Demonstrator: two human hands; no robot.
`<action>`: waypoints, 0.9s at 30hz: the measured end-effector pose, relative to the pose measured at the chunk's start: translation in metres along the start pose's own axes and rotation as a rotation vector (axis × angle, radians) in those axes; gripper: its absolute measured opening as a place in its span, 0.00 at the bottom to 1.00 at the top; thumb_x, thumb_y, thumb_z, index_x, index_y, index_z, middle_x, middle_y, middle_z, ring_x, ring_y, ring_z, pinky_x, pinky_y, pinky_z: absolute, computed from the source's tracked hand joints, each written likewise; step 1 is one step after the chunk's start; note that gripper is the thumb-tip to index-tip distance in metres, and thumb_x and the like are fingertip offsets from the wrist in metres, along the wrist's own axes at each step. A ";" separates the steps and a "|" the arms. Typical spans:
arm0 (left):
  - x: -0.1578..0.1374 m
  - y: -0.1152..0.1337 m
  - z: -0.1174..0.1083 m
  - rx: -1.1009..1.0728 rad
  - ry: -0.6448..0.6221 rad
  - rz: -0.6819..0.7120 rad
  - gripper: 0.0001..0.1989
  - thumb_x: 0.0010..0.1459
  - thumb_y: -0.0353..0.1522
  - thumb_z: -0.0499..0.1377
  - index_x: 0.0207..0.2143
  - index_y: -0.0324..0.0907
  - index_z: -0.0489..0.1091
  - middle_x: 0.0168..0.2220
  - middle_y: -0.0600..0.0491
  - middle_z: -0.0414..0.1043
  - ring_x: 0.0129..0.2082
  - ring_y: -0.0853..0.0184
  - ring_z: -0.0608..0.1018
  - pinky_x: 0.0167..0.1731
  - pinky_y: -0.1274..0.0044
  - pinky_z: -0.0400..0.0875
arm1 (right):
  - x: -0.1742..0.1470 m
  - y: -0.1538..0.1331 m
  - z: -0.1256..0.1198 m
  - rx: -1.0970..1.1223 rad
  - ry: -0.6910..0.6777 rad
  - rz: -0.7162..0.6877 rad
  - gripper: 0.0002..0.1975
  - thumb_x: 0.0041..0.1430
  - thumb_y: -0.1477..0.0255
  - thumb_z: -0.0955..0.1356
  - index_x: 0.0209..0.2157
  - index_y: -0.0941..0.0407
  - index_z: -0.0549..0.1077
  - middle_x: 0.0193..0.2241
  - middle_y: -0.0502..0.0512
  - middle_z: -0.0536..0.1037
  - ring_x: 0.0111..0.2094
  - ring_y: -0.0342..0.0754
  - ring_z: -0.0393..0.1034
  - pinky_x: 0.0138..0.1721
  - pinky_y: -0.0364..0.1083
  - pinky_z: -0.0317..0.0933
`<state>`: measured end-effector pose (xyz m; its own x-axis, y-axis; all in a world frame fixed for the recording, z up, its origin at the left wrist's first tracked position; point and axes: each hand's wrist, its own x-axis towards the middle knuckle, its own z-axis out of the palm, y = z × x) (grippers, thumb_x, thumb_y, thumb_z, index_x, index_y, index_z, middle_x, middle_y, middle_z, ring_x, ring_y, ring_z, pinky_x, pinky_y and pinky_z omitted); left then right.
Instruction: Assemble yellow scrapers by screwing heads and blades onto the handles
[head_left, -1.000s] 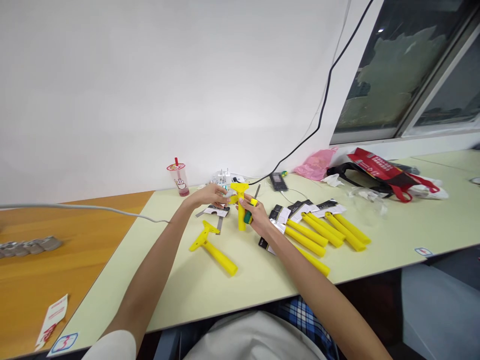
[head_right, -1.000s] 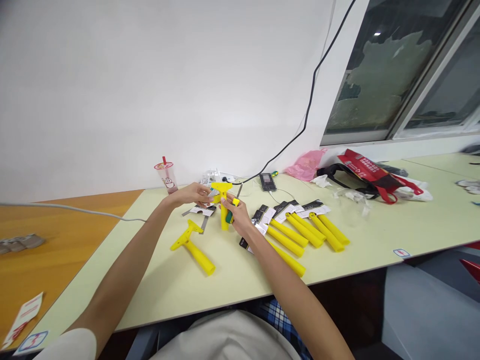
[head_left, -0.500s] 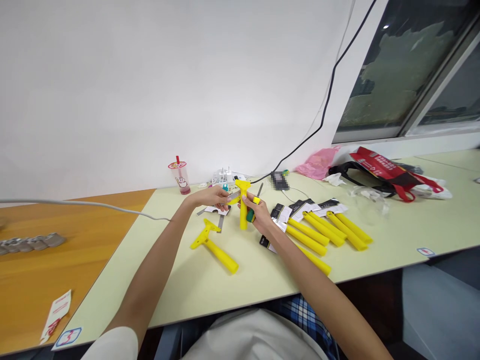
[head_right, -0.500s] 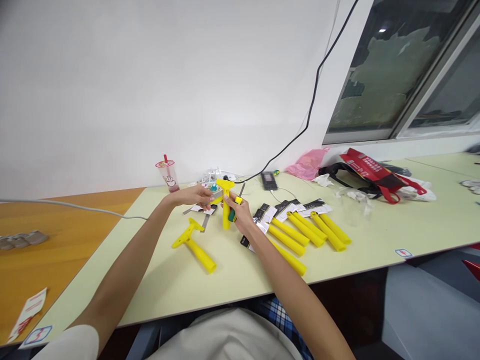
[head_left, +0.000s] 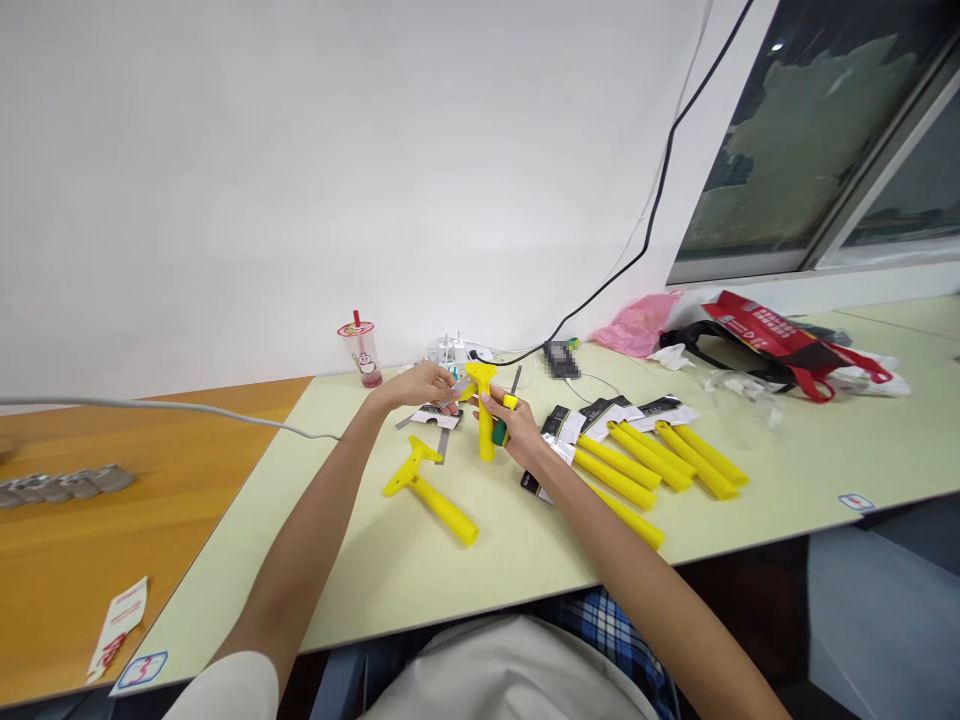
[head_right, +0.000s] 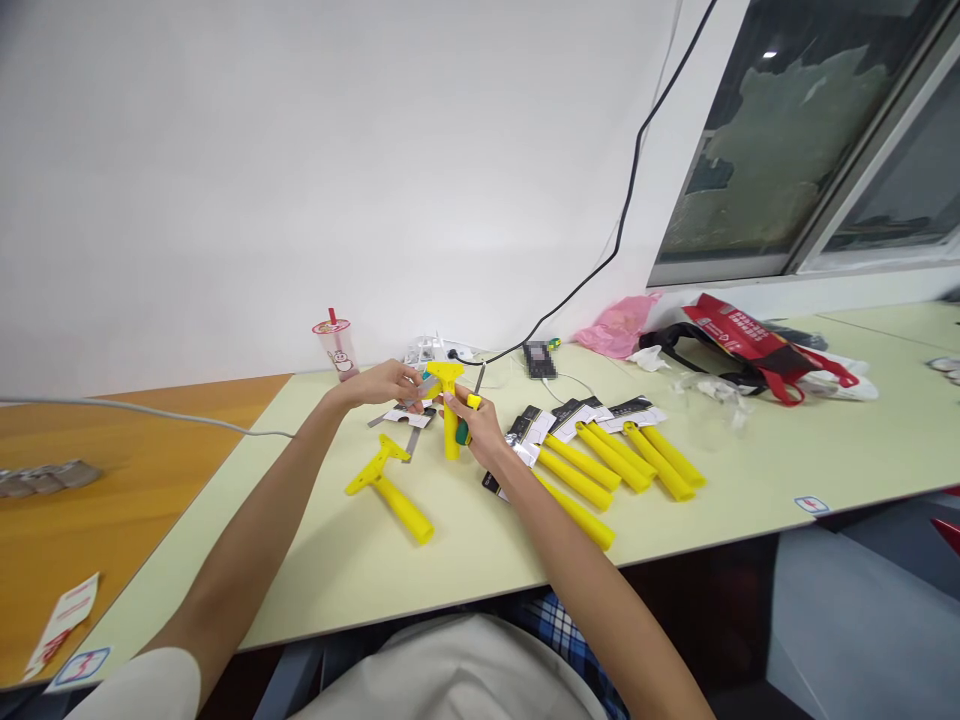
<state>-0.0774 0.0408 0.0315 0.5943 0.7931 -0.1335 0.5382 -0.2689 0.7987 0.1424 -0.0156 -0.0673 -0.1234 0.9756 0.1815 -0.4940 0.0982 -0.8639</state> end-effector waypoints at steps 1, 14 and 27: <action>0.000 0.000 0.000 -0.016 -0.006 -0.012 0.24 0.53 0.50 0.75 0.39 0.40 0.77 0.39 0.43 0.88 0.43 0.53 0.88 0.42 0.70 0.80 | 0.000 0.000 0.000 0.003 0.010 0.001 0.36 0.41 0.58 0.87 0.54 0.48 0.85 0.50 0.54 0.86 0.58 0.61 0.78 0.54 0.53 0.74; -0.003 -0.001 0.001 -0.087 -0.099 0.017 0.33 0.55 0.55 0.74 0.52 0.39 0.82 0.42 0.43 0.87 0.45 0.52 0.88 0.49 0.67 0.82 | 0.000 0.000 0.000 0.014 0.029 0.021 0.33 0.40 0.60 0.87 0.50 0.49 0.86 0.44 0.54 0.86 0.55 0.61 0.80 0.53 0.54 0.75; 0.000 -0.002 0.002 0.046 -0.056 0.062 0.32 0.56 0.57 0.70 0.48 0.39 0.82 0.38 0.47 0.84 0.39 0.58 0.83 0.42 0.71 0.78 | 0.002 0.003 -0.003 0.024 0.017 0.021 0.32 0.41 0.58 0.87 0.49 0.50 0.87 0.45 0.55 0.87 0.54 0.60 0.80 0.52 0.53 0.74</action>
<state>-0.0777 0.0403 0.0289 0.6592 0.7427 -0.1179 0.5252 -0.3424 0.7790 0.1434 -0.0128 -0.0714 -0.1196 0.9806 0.1550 -0.5120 0.0728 -0.8559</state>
